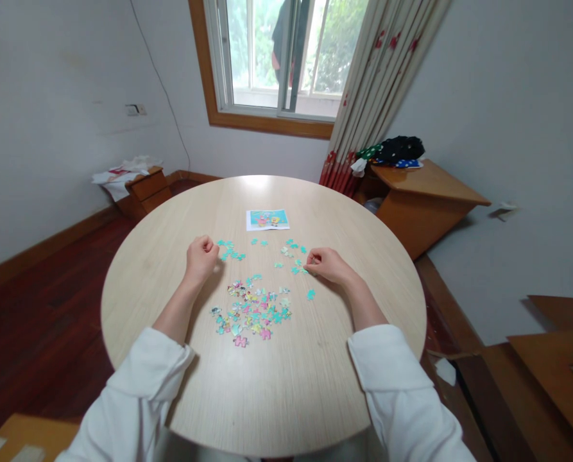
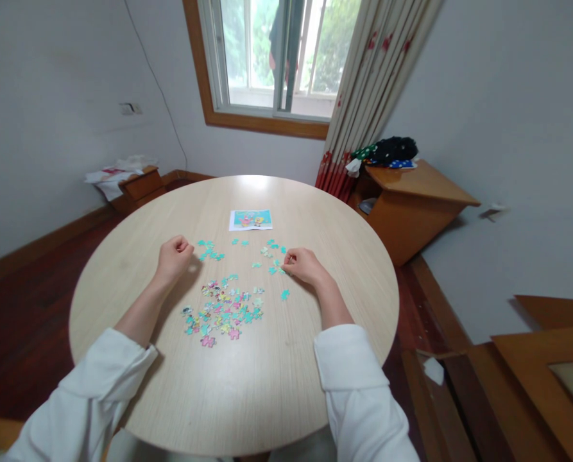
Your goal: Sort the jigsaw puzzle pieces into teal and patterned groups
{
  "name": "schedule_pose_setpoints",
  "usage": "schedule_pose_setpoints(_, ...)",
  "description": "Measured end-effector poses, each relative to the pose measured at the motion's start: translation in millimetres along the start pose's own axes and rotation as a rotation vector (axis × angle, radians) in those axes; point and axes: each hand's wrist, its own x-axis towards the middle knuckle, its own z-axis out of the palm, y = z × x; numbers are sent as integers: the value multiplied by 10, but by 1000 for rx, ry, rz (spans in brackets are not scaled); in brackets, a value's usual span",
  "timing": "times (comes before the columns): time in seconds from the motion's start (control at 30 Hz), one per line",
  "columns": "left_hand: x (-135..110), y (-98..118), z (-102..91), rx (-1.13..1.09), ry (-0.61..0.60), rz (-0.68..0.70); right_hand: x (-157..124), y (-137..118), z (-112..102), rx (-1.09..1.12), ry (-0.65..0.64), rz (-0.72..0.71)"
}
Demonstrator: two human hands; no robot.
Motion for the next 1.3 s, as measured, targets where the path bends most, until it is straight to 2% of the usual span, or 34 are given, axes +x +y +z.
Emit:
schedule_pose_setpoints(0.13,6,-17,-3,25,-3,37,-21,-95,123,18,-68,-55)
schedule_pose_setpoints(0.3,6,-6,5,1,-10,-23,-64,-180,252,233,-287,-42)
schedule_pose_setpoints(0.4,9,17,12,-61,-25,-94,-60,-139,156,260,-187,-15)
schedule_pose_setpoints(0.53,-6,30,12,-89,-41,-116,-26,61,-63,140,-25,77)
schedule_pose_setpoints(0.67,-35,10,4,-35,-84,-102,-17,234,-138,125,-48,136)
schedule_pose_setpoints(0.83,-45,7,-5,10,-76,-102,6,223,-73,55,-68,124)
schedule_pose_setpoints(1.0,-46,14,4,4,-76,-116,96,66,129,-136,131,106)
schedule_pose_setpoints(1.1,-47,-4,16,-15,-94,-124,140,-20,268,-192,210,46)
schedule_pose_setpoints(1.2,-42,-33,28,-46,-94,-135,142,-59,322,-141,228,-21)
schedule_pose_setpoints(1.3,-31,-53,38,-65,-95,-138,112,-62,305,-26,182,-73)
